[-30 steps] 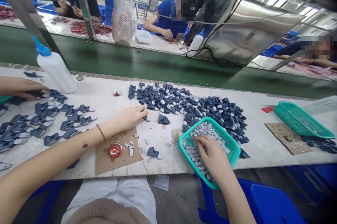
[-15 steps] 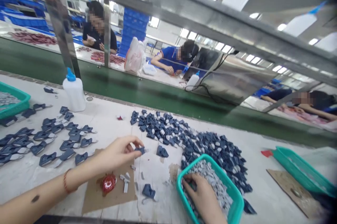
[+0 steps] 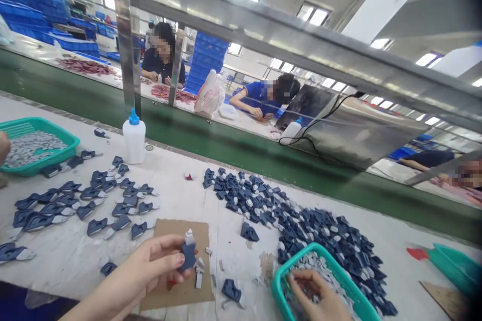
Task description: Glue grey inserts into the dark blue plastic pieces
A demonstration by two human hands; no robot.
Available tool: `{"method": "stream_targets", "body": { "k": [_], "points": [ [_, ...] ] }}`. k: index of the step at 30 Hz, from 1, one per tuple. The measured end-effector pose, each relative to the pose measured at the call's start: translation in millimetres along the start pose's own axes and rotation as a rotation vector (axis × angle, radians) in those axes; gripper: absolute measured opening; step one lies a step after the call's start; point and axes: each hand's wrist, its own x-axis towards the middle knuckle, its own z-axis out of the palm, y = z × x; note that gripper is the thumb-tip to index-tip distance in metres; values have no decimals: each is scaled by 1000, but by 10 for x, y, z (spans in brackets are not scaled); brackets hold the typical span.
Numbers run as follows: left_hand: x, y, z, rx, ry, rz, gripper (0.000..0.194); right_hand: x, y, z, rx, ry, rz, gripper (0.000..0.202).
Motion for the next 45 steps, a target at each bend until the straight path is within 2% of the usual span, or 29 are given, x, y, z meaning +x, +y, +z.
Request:
{"method": "stream_targets", "body": {
  "k": [2,4,7,10,14,17,20,24,29,38,45],
  "points": [
    [-80,-38,-27,37,33,18,42,-101,-109,-23,33,113,37,40],
    [-141,-78,-16,49,54,15,38,-246,-280,11,144,166,38,40],
    [-177,-159,79,40,14,-21,30,-504,-648,186,380,183,-139,27],
    [-154,-262,220,4,10,-26,26,-711,-1033,433,494,87,-329,6],
    [-111,-360,329,-45,14,8,28,-825,-1317,691,594,-18,-386,13],
    [-109,-378,322,-68,67,25,25,-851,-1344,781,569,-20,-388,17],
    [-121,-371,279,-81,114,26,24,-881,-1326,797,462,-36,-457,24],
    [-129,-366,217,-48,108,58,20,-918,-1347,795,380,-40,-536,23],
    [-142,-398,157,-42,101,91,18,-948,-1396,850,427,-67,-455,26],
    [-207,-395,90,-29,169,30,23,-955,-1485,882,347,-81,-451,16],
    [-300,-313,-170,37,333,73,26,-839,-1409,950,293,-146,-479,10]
  ]
}}
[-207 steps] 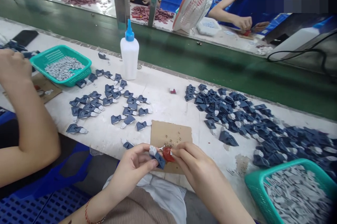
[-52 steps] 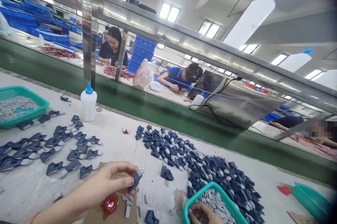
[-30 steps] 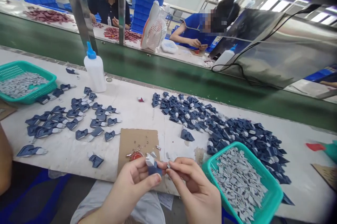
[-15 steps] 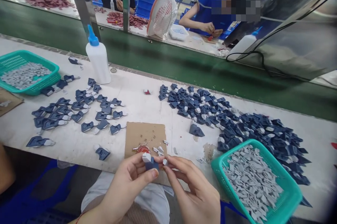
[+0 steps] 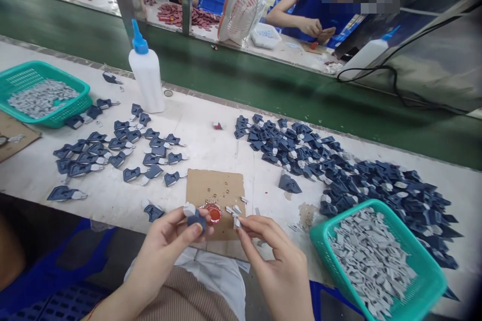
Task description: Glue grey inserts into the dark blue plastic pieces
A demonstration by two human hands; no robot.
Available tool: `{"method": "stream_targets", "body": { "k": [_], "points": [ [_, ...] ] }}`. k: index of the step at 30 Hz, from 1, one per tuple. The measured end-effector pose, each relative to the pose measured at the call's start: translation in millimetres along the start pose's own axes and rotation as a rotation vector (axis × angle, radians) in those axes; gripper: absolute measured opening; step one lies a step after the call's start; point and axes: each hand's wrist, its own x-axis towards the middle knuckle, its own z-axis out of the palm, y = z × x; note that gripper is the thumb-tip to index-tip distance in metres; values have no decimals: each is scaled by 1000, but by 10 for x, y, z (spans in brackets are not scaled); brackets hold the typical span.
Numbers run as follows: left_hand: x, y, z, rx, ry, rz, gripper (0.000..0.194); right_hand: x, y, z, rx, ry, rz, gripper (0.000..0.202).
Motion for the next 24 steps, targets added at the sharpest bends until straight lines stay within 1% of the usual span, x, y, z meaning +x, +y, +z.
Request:
{"method": "stream_targets", "body": {
  "k": [4,7,10,12,14,16,18,24],
  "points": [
    [-17,28,-130,38,90,-18,27,36,14,83,-3,-108,5,12],
    [-31,37,-177,93,104,-4,31,88,-26,164,-48,-139,-42,13],
    [-32,41,-203,84,93,-23,34,158,-70,239,-118,-149,-116,15],
    [-26,51,-213,27,92,-47,33,197,-87,278,-175,-164,-158,17],
    [-16,69,-222,-40,57,-78,31,220,-92,300,-228,-189,-184,19],
    [-3,93,-230,-96,3,-111,30,228,-93,307,-259,-229,-192,21],
    [9,116,-236,-126,-26,-129,27,230,-95,304,-268,-253,-188,22],
    [29,121,-257,-117,-40,-118,22,245,-117,294,-281,-259,-167,25]
  ]
}}
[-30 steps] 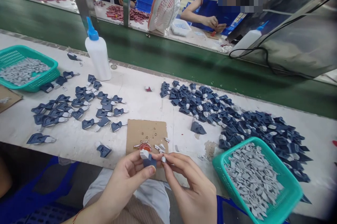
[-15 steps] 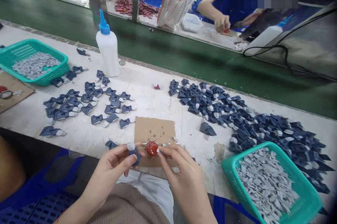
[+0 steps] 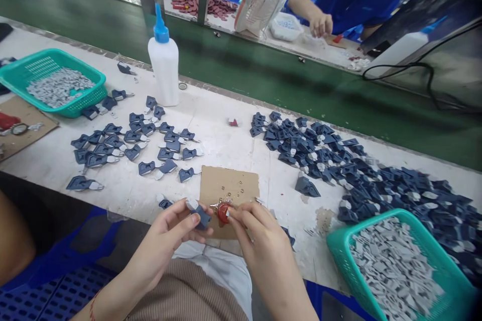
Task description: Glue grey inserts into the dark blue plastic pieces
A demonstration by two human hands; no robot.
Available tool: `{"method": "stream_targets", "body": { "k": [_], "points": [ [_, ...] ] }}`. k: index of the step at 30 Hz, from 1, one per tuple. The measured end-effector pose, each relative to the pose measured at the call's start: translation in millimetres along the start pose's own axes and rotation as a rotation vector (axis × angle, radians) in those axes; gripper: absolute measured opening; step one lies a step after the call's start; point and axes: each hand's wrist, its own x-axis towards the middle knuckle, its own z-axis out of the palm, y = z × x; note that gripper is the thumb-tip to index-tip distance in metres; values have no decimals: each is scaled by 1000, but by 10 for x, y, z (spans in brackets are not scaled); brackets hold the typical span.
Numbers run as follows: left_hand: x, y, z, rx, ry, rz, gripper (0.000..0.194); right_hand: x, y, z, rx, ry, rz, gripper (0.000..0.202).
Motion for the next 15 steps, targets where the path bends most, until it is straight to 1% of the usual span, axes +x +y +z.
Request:
{"method": "stream_targets", "body": {
  "k": [3,6,11,15],
  "points": [
    [17,-31,-21,52,1,41,19,7,-3,-13,22,-29,22,25],
    [33,-70,-24,83,41,78,18,9,4,-20,28,-32,21,26],
    [15,-77,24,11,81,57,30,5,18,-26,26,-35,15,25],
    [-3,-42,39,-3,46,-7,39,15,23,-33,19,-46,9,26]
  ]
}}
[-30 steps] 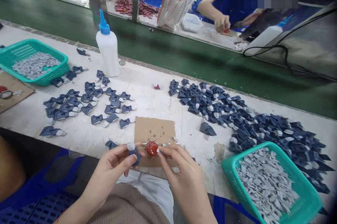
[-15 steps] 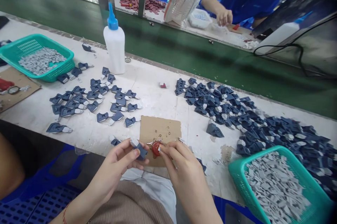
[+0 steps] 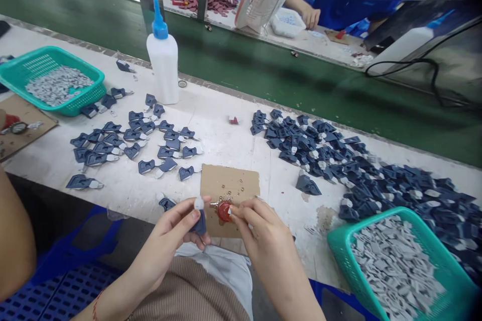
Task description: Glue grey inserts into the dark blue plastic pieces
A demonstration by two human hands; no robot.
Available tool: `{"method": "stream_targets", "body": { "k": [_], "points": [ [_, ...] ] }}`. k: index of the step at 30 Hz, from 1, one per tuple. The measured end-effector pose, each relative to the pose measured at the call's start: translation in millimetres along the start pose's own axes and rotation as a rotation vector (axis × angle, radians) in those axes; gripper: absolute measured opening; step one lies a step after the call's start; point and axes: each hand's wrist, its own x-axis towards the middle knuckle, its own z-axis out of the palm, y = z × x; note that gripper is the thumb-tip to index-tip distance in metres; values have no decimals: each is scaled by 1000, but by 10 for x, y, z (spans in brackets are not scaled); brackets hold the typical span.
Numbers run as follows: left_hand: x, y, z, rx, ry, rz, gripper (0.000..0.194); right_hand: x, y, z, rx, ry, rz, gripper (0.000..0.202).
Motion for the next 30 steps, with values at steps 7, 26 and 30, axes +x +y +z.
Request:
{"method": "stream_targets", "body": {
  "k": [7,26,30],
  "points": [
    [23,-13,-66,56,-7,-39,38,23,28,-3,-5,-2,-5,27],
    [240,204,-91,157,23,141,26,42,32,-184,652,1,337,12],
    [210,66,99,1,-91,185,22,20,8,-232,1053,45,476,7]
  ]
}}
